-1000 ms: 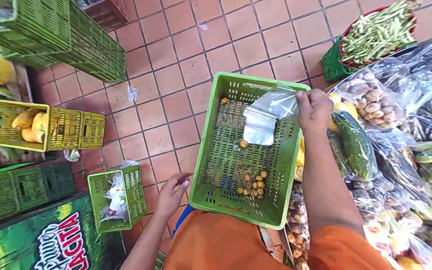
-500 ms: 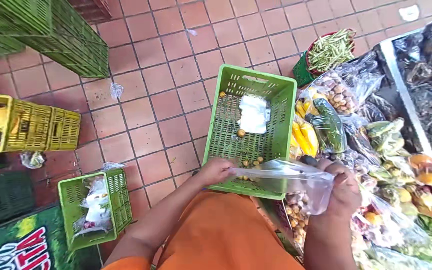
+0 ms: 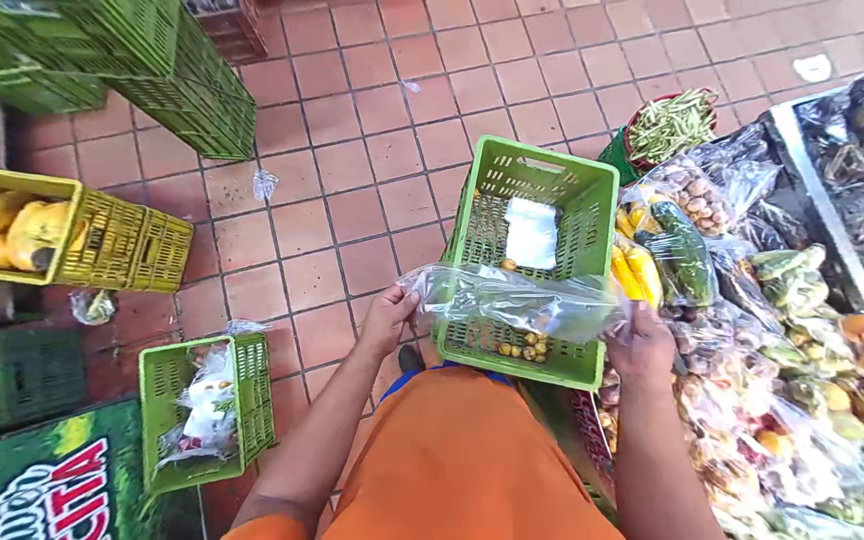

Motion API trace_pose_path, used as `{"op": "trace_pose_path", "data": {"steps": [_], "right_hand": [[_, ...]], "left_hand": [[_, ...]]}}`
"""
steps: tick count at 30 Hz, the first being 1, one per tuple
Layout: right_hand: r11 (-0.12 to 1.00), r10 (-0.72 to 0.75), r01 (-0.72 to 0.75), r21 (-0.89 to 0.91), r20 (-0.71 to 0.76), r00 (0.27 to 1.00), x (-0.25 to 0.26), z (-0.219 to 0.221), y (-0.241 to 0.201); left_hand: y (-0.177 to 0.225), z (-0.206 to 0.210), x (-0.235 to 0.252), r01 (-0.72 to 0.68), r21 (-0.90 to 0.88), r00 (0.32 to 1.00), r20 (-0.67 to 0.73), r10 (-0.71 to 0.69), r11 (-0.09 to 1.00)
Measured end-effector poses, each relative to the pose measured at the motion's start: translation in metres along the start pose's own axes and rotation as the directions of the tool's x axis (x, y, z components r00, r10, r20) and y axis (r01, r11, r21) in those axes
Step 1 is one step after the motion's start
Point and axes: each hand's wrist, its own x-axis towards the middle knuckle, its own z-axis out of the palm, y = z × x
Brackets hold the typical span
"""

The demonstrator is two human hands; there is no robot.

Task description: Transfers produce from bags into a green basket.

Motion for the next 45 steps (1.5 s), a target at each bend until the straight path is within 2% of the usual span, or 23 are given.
{"op": "trace_pose_path", "data": {"steps": [2,4,8,13,17,19,21,23,25,26,28,29,30,31,32,33,35,36,38,39,41,43,45], "right_hand": [[0.847,0.017,-0.008,-0.531,0.013,1.0,0.005,-0.005,0.023],[0.688,-0.015,0.07,-0.722,0.082,0.997,-0.001,0.004,0.031],[0.832,0.018,0.155,-0.533,0.306,0.952,-0.057,0.079,-0.001],[0.852,0.318,0.081,-0.516,0.635,0.704,-0.081,0.161,0.002],[0.71,0.176,0.259,-0.655,0.521,0.835,-0.059,0.149,0.022],[0.608,0.125,0.348,-0.714,0.518,0.846,-0.053,0.133,0.033],[0.592,0.21,0.313,-0.743,0.517,0.83,-0.042,0.125,0.043],[0.623,0.331,0.19,-0.759,0.476,0.815,-0.016,0.121,0.047],[0.633,0.365,0.187,-0.751,0.502,0.784,0.015,0.114,0.048],[0.628,0.361,0.268,-0.731,0.578,0.732,0.027,0.109,0.044],[0.676,0.395,0.447,-0.586,0.8,0.451,0.046,0.099,0.047],[0.736,0.419,0.452,-0.503,0.864,0.28,0.058,0.096,0.054],[0.775,0.449,0.42,-0.473,0.879,0.162,0.073,0.094,0.064],[0.773,0.485,0.391,-0.499,0.863,0.144,0.094,0.092,0.077],[0.73,0.52,0.373,-0.572,0.82,0.238,0.119,0.089,0.094],[0.652,0.517,0.378,-0.657,0.75,0.412,0.145,0.088,0.119],[0.402,0.464,0.399,-0.824,0.559,0.687,0.196,0.094,0.169],[0.289,0.471,0.418,-0.861,0.508,0.721,0.216,0.099,0.189],[0.184,0.532,0.508,-0.841,0.52,0.668,0.246,0.114,0.214],[0.219,0.534,0.549,-0.806,0.57,0.624,0.259,0.125,0.218],[0.451,0.467,0.483,-0.751,0.659,0.589,0.286,0.155,0.213],[0.753,0.398,0.144,-0.642,0.619,0.677,0.317,0.19,0.206],[0.842,0.361,-0.054,-0.537,0.485,0.796,0.354,0.228,0.205]], "left_hand": [[0.002,0.0,-0.002,0.006,0.086,0.998,-0.068,0.0,0.996],[0.002,-0.003,-0.003,-0.047,0.206,0.997,-0.056,0.059,0.977],[0.001,0.006,-0.013,-0.055,0.434,0.998,0.012,0.056,0.899],[-0.019,0.048,-0.023,-0.163,0.68,0.968,0.249,-0.016,0.714],[-0.03,0.045,-0.014,0.01,0.771,0.982,0.113,-0.153,0.637],[-0.033,0.046,-0.008,0.122,0.623,0.992,-0.109,-0.069,0.772],[-0.034,0.064,0.002,0.112,0.182,0.972,-0.223,-0.07,0.977],[-0.027,0.088,0.004,0.078,-0.133,0.992,-0.087,-0.09,0.988],[-0.032,0.096,0.017,-0.01,0.054,0.996,0.093,0.005,0.998],[-0.036,0.095,0.029,-0.088,0.369,0.985,0.169,0.026,0.925],[-0.039,0.095,0.053,-0.103,0.922,0.971,0.175,-0.165,0.374],[-0.045,0.096,0.065,-0.047,0.991,0.947,0.083,-0.31,0.123],[-0.05,0.098,0.072,0.01,1.0,0.918,-0.016,-0.397,-0.017],[-0.053,0.1,0.075,0.047,0.995,0.903,-0.079,-0.422,-0.084],[-0.053,0.1,0.074,0.07,0.993,0.906,-0.103,-0.41,-0.094],[-0.051,0.099,0.069,0.087,0.995,0.916,-0.1,-0.388,-0.05],[-0.046,0.094,0.053,0.071,0.993,0.945,-0.039,-0.323,0.089],[-0.045,0.091,0.042,0.046,0.989,0.964,-0.007,-0.266,0.139],[-0.044,0.088,0.021,0.046,0.972,0.979,0.003,-0.206,0.232],[-0.044,0.086,0.012,0.065,0.959,0.98,-0.009,-0.2,0.275],[-0.047,0.08,-0.006,0.112,0.932,0.983,-0.053,-0.177,0.345],[-0.053,0.078,-0.022,0.2,0.887,0.977,-0.149,-0.151,0.416],[-0.06,0.078,-0.033,0.278,0.839,0.96,-0.233,-0.154,0.468]]}}
